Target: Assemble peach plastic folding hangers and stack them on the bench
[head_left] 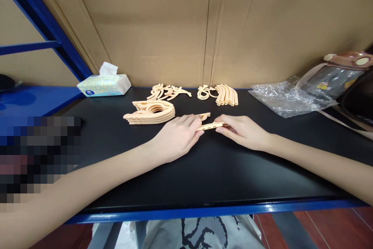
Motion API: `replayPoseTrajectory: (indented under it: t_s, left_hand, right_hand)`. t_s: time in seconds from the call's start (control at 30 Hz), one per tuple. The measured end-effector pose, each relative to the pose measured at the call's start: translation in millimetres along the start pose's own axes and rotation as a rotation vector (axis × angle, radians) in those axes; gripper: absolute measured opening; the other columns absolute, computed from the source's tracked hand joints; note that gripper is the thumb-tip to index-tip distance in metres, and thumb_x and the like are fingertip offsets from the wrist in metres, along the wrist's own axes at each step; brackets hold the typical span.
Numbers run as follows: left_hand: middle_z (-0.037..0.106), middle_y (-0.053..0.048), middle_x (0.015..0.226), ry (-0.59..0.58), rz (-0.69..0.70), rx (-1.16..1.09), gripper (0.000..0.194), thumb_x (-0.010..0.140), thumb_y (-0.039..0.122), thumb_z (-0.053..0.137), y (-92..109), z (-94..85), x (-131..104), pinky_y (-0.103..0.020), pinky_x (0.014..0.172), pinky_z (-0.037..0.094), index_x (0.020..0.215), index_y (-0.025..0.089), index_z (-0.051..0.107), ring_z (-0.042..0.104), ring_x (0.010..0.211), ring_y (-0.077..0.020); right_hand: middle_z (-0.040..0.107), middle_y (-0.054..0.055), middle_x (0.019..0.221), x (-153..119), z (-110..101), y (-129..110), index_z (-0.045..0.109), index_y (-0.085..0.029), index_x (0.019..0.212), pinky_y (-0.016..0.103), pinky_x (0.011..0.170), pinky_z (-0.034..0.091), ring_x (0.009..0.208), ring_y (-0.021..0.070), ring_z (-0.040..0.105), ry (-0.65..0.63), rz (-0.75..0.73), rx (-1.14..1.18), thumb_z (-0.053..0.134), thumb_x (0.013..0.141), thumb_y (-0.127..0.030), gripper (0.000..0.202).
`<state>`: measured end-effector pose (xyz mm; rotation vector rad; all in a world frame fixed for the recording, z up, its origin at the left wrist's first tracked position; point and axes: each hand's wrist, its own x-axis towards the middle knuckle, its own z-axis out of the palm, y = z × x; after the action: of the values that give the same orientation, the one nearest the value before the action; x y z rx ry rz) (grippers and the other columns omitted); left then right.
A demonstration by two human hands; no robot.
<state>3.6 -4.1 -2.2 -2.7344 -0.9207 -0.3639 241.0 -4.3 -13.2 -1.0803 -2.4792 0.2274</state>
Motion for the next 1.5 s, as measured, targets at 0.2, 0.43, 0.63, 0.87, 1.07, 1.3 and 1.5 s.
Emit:
replayPoseTrajectory:
  t_s: [0.2,0.43,0.63,0.87,1.07,1.3,1.5]
  left_hand:
    - [0.060,-0.012,0.106,-0.005,0.005,0.014,0.027,0.100,0.027,0.026,0.2,-0.3,1.1,-0.034,0.076,0.047,0.102,0.012,0.049,0.058,0.090,-0.0227]
    - [0.060,-0.010,0.102,0.002,0.009,0.010,0.025,0.099,0.028,0.028,-1.3,0.5,0.1,-0.034,0.074,0.046,0.099,0.014,0.049,0.058,0.089,-0.0228]
    - [0.059,-0.009,0.098,-0.024,0.000,0.014,0.025,0.099,0.028,0.029,-0.3,-0.1,0.0,-0.033,0.073,0.045,0.097,0.014,0.049,0.058,0.087,-0.0223]
    - [0.059,-0.009,0.100,-0.033,0.004,0.013,0.024,0.099,0.028,0.030,-0.9,0.1,-0.1,-0.034,0.075,0.045,0.099,0.014,0.049,0.057,0.089,-0.0231]
    - [0.059,-0.010,0.101,-0.049,0.001,0.021,0.025,0.100,0.029,0.029,-0.4,-0.7,0.2,-0.035,0.077,0.046,0.100,0.014,0.050,0.057,0.092,-0.0231]
    - [0.059,-0.011,0.102,-0.056,0.013,0.034,0.026,0.100,0.028,0.029,0.2,-0.7,1.3,-0.034,0.077,0.046,0.098,0.014,0.051,0.057,0.092,-0.0232]
    - [0.059,-0.011,0.105,-0.052,0.028,0.035,0.025,0.099,0.027,0.031,-0.1,-0.1,1.0,-0.035,0.078,0.046,0.100,0.013,0.051,0.056,0.096,-0.0242]
  right_hand:
    - [0.065,0.002,0.088,-0.1,-0.3,-0.9,0.054,-0.021,0.103,0.025,0.061,0.043,0.070,0.0145,0.061,0.001,0.006,0.007,0.037,0.097,-0.042,0.028]
    - [0.065,0.002,0.082,-0.2,0.0,-1.2,0.054,-0.021,0.103,0.025,0.060,0.043,0.067,0.0148,0.060,-0.001,0.013,-0.001,0.038,0.097,-0.042,0.027]
    - [0.067,0.004,0.098,0.3,-0.6,-1.3,0.055,-0.022,0.106,0.029,0.072,0.047,0.082,0.0169,0.064,-0.001,0.017,0.011,0.030,0.099,-0.040,0.032]
    - [0.068,0.004,0.097,0.3,1.1,-0.2,0.057,-0.022,0.105,0.029,0.071,0.049,0.081,0.0168,0.066,0.011,0.021,-0.019,0.031,0.099,-0.041,0.032]
    - [0.068,0.003,0.098,0.0,0.7,0.4,0.056,-0.022,0.105,0.029,0.071,0.048,0.082,0.0172,0.066,0.008,0.022,-0.037,0.031,0.099,-0.040,0.031]
    - [0.069,0.004,0.098,0.6,1.5,0.4,0.057,-0.022,0.105,0.029,0.070,0.049,0.082,0.0178,0.066,0.010,0.024,-0.046,0.032,0.098,-0.041,0.032]
    - [0.068,0.004,0.094,0.4,1.8,-0.5,0.056,-0.021,0.103,0.028,0.067,0.047,0.077,0.0171,0.065,0.011,0.017,-0.046,0.033,0.098,-0.041,0.031]
